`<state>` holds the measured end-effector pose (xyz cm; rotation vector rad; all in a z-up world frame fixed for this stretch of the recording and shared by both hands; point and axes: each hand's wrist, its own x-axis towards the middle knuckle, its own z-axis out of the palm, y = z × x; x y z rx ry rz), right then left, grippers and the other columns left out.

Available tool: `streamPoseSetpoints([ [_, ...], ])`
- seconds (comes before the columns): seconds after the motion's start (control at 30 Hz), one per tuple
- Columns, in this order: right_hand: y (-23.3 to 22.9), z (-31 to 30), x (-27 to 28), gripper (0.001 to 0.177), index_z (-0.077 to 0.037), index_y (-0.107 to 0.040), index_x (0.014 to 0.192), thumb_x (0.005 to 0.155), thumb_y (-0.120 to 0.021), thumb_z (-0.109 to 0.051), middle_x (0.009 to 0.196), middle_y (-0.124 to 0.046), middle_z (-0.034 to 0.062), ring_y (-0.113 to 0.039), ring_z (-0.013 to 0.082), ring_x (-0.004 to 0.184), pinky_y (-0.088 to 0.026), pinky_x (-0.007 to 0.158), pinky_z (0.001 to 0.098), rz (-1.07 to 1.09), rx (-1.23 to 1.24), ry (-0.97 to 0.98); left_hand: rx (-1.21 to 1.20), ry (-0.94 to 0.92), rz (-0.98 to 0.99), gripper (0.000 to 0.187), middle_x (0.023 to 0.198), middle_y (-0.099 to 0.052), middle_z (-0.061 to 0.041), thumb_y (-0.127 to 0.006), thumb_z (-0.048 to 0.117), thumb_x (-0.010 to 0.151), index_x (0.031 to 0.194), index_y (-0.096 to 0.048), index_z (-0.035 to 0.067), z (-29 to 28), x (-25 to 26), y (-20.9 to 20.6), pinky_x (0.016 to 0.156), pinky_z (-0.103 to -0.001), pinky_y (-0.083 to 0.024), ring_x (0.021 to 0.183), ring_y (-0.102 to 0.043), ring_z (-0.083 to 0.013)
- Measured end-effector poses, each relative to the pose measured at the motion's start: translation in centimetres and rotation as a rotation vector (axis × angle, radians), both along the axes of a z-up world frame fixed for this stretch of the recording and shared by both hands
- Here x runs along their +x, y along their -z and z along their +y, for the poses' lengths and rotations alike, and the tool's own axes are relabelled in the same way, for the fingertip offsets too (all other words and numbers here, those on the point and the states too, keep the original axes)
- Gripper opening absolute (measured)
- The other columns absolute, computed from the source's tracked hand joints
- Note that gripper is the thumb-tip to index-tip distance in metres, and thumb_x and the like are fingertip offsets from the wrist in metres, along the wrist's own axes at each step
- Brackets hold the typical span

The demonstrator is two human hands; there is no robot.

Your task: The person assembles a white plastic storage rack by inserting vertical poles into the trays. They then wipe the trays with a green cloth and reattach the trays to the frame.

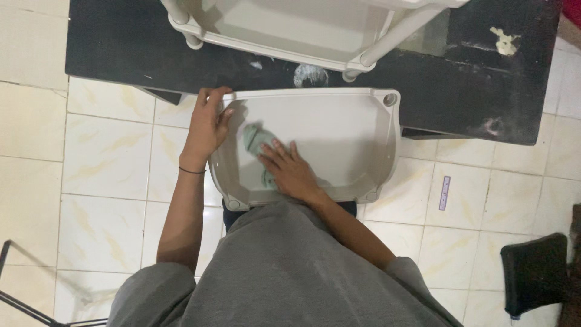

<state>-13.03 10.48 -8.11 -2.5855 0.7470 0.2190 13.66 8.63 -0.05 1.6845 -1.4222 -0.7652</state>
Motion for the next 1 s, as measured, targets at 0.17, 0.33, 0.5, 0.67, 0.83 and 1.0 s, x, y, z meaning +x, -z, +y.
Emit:
streamPoseSetpoints([
  [0.17,-1.9,-0.9,-4.4,0.086,-0.025,-0.034,0.158,0.081,-0.073,-0.022,0.169,-0.018,0.0001,-0.011,0.0313,0.156,-0.003,0.119,0.0745,0.08,0.006,0.116,-0.077,0.018,-0.075,0.046,0.121,-0.055,-0.019,-0.071,-0.003,0.092,0.135,-0.059,0.008,0.1,0.1,-0.1,0.089,-0.044,-0.051,0.105,-0.06,-0.0373],
  [0.33,-1.5,-4.9,-7.6,0.086,-0.011,-0.035,0.157,0.08,-0.074,-0.014,0.166,-0.025,0.0176,-0.012,0.045,0.155,-0.006,0.118,0.0768,-0.089,-0.217,0.472,-0.058,-0.001,-0.05,0.042,0.119,-0.056,-0.018,-0.071,-0.002,0.094,0.134,-0.06,0.007,0.0,-0.2,0.0,0.087,-0.043,-0.051,0.101,-0.061,-0.0352],
  [0.5,0.9,-5.3,-3.3,0.091,-0.007,-0.032,0.169,0.089,-0.074,-0.014,0.146,-0.041,0.0191,-0.031,0.0351,0.153,-0.008,0.134,0.0753,-0.202,-0.243,0.589,-0.023,0.005,-0.056,0.043,0.117,-0.055,-0.019,-0.069,-0.002,0.093,0.134,-0.06,0.007,-0.2,-0.2,-0.2,0.084,-0.042,-0.051,0.094,-0.061,-0.034],
  [0.67,1.2,-1.5,-0.2,0.091,-0.02,-0.034,0.157,0.077,-0.077,-0.025,0.169,-0.022,0.0092,-0.013,0.0385,0.157,-0.009,0.122,0.0718,-0.092,-0.016,0.11,-0.093,0.014,-0.058,0.042,0.12,-0.056,-0.019,-0.07,-0.002,0.094,0.134,-0.059,0.007,-0.1,-0.3,0.2,0.089,-0.043,-0.052,0.106,-0.061,-0.0374],
  [0.83,-0.1,-0.7,-5.0,0.088,-0.024,-0.029,0.158,0.082,-0.073,-0.028,0.17,-0.016,0.0052,-0.008,0.0347,0.156,-0.007,0.118,0.0747,0.078,-0.065,0.164,-0.079,0.013,-0.065,0.042,0.121,-0.056,-0.019,-0.07,-0.002,0.094,0.133,-0.059,0.008,-0.2,0.1,0.4,0.088,-0.043,-0.052,0.104,-0.062,-0.0373],
  [1.0,0.4,-4.6,-7.1,0.092,-0.007,-0.023,0.162,0.084,-0.071,-0.02,0.169,-0.014,0.019,-0.004,0.0461,0.157,-0.005,0.121,0.0747,-0.018,-0.228,0.633,-0.022,0.02,-0.065,0.044,0.121,-0.055,-0.02,-0.068,-0.004,0.094,0.135,-0.058,0.007,-0.7,-0.5,0.3,0.083,-0.042,-0.053,0.097,-0.063,-0.0364],
])
